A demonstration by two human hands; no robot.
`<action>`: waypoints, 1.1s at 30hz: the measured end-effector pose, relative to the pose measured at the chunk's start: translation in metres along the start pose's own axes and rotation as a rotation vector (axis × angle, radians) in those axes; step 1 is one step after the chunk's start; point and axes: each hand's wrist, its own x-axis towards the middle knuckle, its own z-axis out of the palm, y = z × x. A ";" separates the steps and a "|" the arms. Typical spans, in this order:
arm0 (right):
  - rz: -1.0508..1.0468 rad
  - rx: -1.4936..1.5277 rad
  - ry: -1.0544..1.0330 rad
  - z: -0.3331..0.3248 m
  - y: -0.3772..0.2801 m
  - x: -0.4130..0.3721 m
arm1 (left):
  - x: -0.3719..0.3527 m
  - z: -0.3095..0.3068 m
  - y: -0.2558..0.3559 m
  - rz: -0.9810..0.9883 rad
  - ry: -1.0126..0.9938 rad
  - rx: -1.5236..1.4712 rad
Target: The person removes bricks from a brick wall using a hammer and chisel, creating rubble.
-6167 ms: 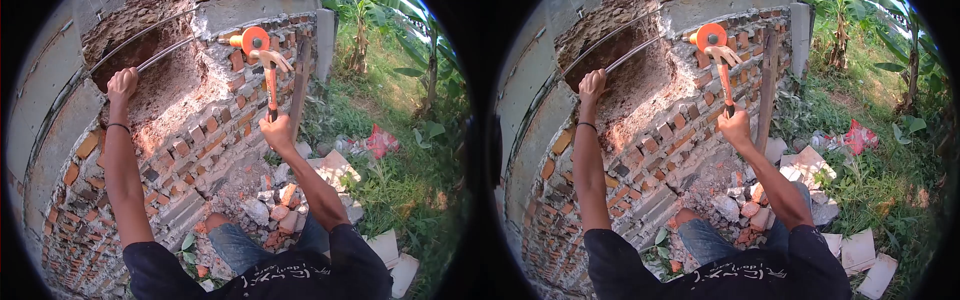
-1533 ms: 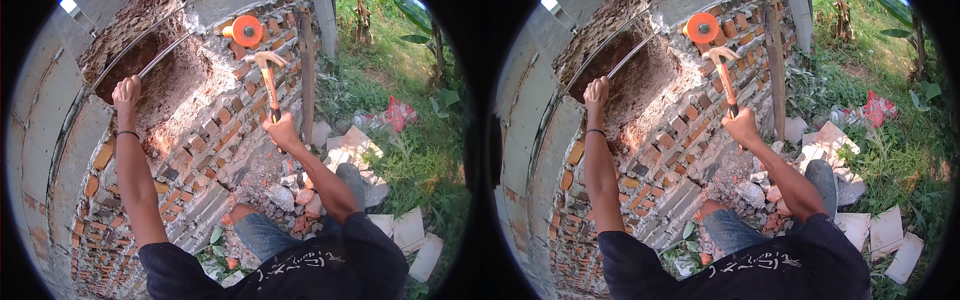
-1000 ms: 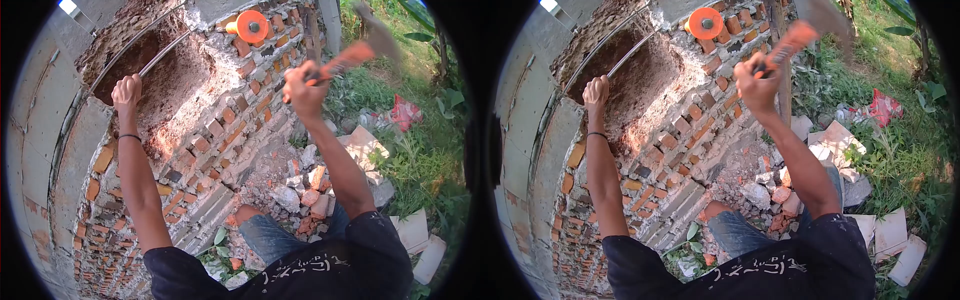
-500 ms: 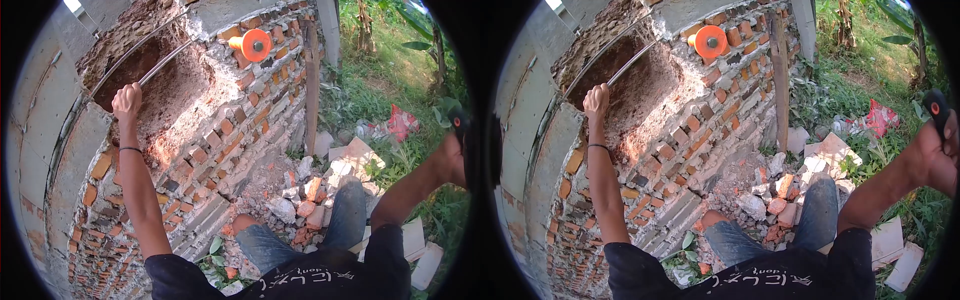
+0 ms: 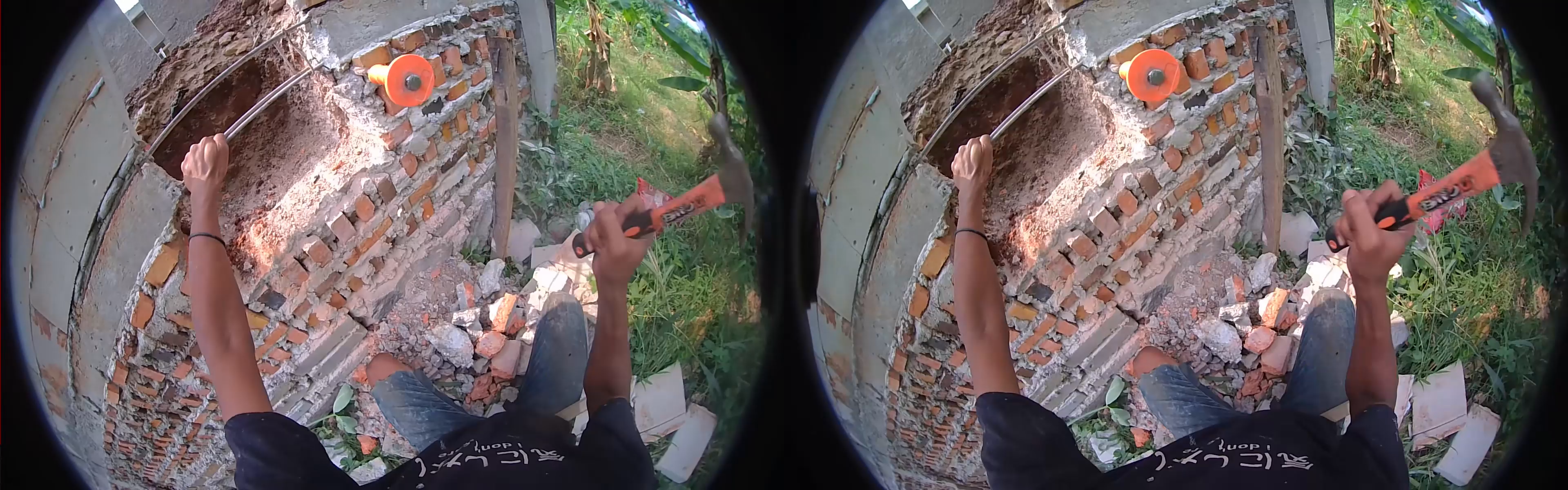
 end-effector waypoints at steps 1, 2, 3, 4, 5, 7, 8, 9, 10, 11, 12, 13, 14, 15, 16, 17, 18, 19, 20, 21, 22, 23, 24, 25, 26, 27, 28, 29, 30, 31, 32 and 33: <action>-0.144 0.095 0.028 -0.003 -0.031 0.015 | 0.000 -0.001 0.000 0.005 0.001 0.002; -0.255 0.118 0.010 -0.010 -0.060 0.028 | 0.000 -0.002 0.001 0.011 0.015 -0.012; -0.391 0.243 -0.005 -0.034 -0.079 0.044 | 0.001 -0.003 0.000 0.016 0.033 -0.025; -0.530 0.369 -0.020 -0.052 -0.087 0.056 | 0.001 -0.001 0.000 -0.005 0.008 -0.040; -0.533 0.381 -0.021 -0.047 -0.085 0.060 | 0.003 -0.004 0.001 -0.025 -0.073 -0.029; -0.821 0.584 0.070 -0.034 -0.080 0.070 | 0.008 -0.007 0.003 -0.088 -0.176 -0.032; -0.736 0.621 0.194 0.015 -0.055 0.062 | 0.010 -0.006 0.000 -0.093 -0.172 -0.024; -0.593 0.461 0.289 0.071 -0.013 0.045 | 0.014 -0.004 -0.001 -0.105 -0.201 -0.022; -0.523 0.248 0.265 0.098 0.047 0.019 | 0.012 -0.004 0.002 -0.118 -0.243 -0.030; -0.467 0.028 0.234 0.126 0.106 -0.007 | 0.009 -0.006 0.002 -0.073 -0.151 -0.079; 0.112 -0.130 -0.085 0.116 0.137 -0.045 | -0.001 -0.012 0.006 -0.061 -0.183 -0.093; 0.651 -0.250 -0.398 0.113 0.162 -0.065 | 0.008 -0.013 0.000 -0.065 -0.172 -0.077; 0.537 -0.356 -0.428 0.083 0.180 -0.079 | 0.020 -0.011 -0.004 -0.098 -0.163 -0.055; 0.449 -0.460 -0.382 0.055 0.176 -0.091 | 0.009 -0.012 0.001 -0.089 -0.208 -0.059; 0.431 -0.498 -0.405 0.031 0.151 -0.095 | 0.002 0.003 0.000 -0.143 -0.209 -0.058; 0.389 -0.411 -0.342 0.012 0.142 -0.089 | 0.007 0.005 -0.004 -0.141 -0.192 -0.056; 0.292 -0.521 -0.336 -0.005 0.125 -0.074 | 0.007 0.002 -0.003 -0.093 -0.116 -0.057; 0.190 -0.384 -0.257 -0.009 0.100 -0.056 | 0.001 -0.002 0.000 -0.036 -0.052 -0.065; 0.104 -0.303 -0.188 -0.013 0.077 -0.037 | 0.001 -0.003 0.002 -0.043 -0.062 -0.056; 0.139 -0.098 -0.049 0.010 0.024 -0.025 | 0.002 -0.002 0.002 -0.033 -0.061 -0.059; -0.119 0.041 -0.029 0.014 0.005 -0.009 | 0.001 -0.001 0.002 -0.028 -0.062 -0.055; -0.303 0.149 0.017 0.027 -0.021 0.002 | -0.001 0.000 0.001 -0.029 -0.061 -0.048; -0.475 0.210 0.051 0.030 -0.038 0.012 | -0.003 0.001 0.000 -0.029 -0.060 -0.044; -0.480 0.219 0.049 0.031 -0.038 0.021 | -0.004 0.001 -0.001 -0.019 -0.071 -0.060; -0.639 0.477 0.066 0.031 -0.036 0.031 | -0.002 0.003 -0.002 -0.008 -0.079 -0.073; -0.795 0.739 0.085 0.035 -0.033 0.040 | 0.004 0.005 0.000 -0.154 -0.321 -0.046; -0.751 0.681 0.223 0.066 -0.015 0.036 | 0.007 0.007 0.000 -0.173 -0.338 -0.034; -0.637 0.504 0.263 0.111 0.023 0.025 | 0.008 0.008 0.001 -0.193 -0.359 -0.027; -0.476 0.274 0.222 0.139 0.078 0.004 | 0.008 0.003 -0.001 -0.122 -0.285 -0.023; -0.168 0.010 0.034 0.142 0.135 -0.024 | 0.006 -0.003 0.001 -0.054 -0.215 -0.025; 0.313 -0.417 -0.372 0.128 0.176 -0.048 | 0.002 -0.002 -0.003 -0.061 -0.236 -0.067; 0.399 -0.594 -0.544 0.103 0.194 -0.065 | 0.012 -0.002 -0.013 -0.078 -0.222 -0.044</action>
